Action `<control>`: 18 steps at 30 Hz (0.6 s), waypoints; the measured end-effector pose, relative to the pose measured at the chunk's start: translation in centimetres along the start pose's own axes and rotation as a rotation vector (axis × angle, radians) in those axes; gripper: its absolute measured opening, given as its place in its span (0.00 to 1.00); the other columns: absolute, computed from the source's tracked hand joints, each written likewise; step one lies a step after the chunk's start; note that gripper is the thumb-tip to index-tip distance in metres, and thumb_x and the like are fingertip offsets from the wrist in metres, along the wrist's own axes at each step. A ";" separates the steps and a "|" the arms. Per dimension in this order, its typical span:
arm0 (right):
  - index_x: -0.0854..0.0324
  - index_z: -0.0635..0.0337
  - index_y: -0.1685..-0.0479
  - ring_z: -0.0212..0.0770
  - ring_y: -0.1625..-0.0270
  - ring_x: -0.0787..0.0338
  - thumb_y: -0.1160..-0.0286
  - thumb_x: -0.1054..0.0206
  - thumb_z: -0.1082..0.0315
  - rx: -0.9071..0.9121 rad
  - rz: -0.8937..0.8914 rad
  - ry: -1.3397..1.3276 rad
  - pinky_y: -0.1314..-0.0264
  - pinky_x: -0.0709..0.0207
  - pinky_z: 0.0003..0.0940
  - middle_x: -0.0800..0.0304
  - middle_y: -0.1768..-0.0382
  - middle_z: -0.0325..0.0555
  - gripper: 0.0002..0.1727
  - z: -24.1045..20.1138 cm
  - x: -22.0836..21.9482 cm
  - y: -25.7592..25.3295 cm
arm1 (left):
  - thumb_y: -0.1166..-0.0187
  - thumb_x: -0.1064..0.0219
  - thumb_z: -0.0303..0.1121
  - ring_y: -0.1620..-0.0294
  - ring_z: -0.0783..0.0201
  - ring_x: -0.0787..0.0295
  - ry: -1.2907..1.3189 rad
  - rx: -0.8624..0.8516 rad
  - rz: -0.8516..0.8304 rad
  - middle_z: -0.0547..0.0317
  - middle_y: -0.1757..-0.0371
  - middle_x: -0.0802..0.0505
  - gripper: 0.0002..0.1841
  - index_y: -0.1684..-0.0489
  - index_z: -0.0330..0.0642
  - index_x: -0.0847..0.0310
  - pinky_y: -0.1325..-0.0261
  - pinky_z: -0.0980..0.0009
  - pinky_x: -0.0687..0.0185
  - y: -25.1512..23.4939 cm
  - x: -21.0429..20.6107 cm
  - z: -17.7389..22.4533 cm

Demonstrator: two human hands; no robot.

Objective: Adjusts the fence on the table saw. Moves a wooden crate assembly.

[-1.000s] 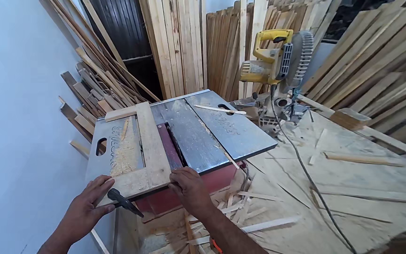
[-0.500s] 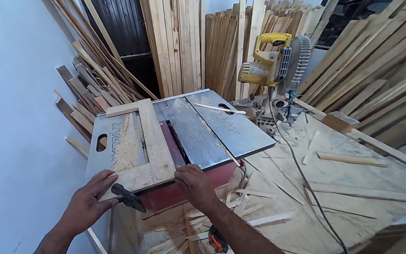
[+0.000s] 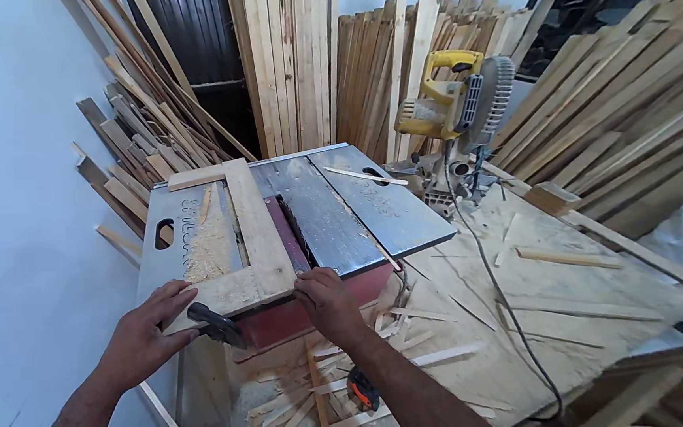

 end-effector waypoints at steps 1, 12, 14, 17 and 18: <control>0.06 0.54 0.60 0.39 0.40 0.08 0.25 0.27 0.67 0.000 0.000 0.005 0.29 0.17 0.36 0.03 0.53 0.38 0.05 0.0 0.0 0.0 | 0.40 0.24 0.58 0.30 0.72 0.16 -0.004 0.002 -0.005 0.75 0.25 0.15 0.33 0.28 0.63 0.14 0.37 0.64 0.12 -0.1 0.0 -0.1; 0.05 0.53 0.64 0.37 0.43 0.07 0.27 0.26 0.67 -0.047 -0.014 -0.060 0.34 0.16 0.32 0.03 0.57 0.36 0.04 0.3 0.7 -0.3 | 0.42 0.21 0.54 0.32 0.73 0.15 0.000 0.050 -0.038 0.76 0.25 0.15 0.34 0.29 0.62 0.13 0.38 0.66 0.13 -0.4 0.2 0.9; 0.06 0.53 0.64 0.37 0.43 0.07 0.27 0.26 0.68 -0.063 -0.011 -0.072 0.34 0.16 0.33 0.03 0.58 0.36 0.04 0.2 0.7 -0.4 | 0.42 0.21 0.53 0.32 0.73 0.15 -0.007 0.054 -0.052 0.75 0.25 0.15 0.34 0.29 0.61 0.14 0.37 0.66 0.13 -0.4 0.2 1.0; 0.06 0.54 0.64 0.39 0.43 0.07 0.26 0.27 0.68 -0.081 -0.058 -0.078 0.34 0.16 0.34 0.02 0.58 0.37 0.05 0.1 0.9 -0.5 | 0.43 0.20 0.51 0.31 0.72 0.15 0.018 0.069 -0.079 0.74 0.24 0.15 0.35 0.28 0.61 0.14 0.35 0.64 0.13 -0.4 0.2 0.8; 0.06 0.54 0.62 0.40 0.43 0.07 0.25 0.28 0.68 -0.114 -0.113 -0.089 0.35 0.16 0.35 0.03 0.57 0.38 0.05 0.1 1.1 -0.7 | 0.44 0.19 0.50 0.30 0.71 0.16 0.041 0.081 -0.090 0.73 0.24 0.15 0.35 0.28 0.61 0.15 0.34 0.63 0.13 -0.4 0.2 0.6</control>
Point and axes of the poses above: each hand's wrist, its own y-axis away from the middle knuckle, its own x-axis out of the back of the hand, z = x × y, the point moved 4 cm from there along -y, towards the middle knuckle
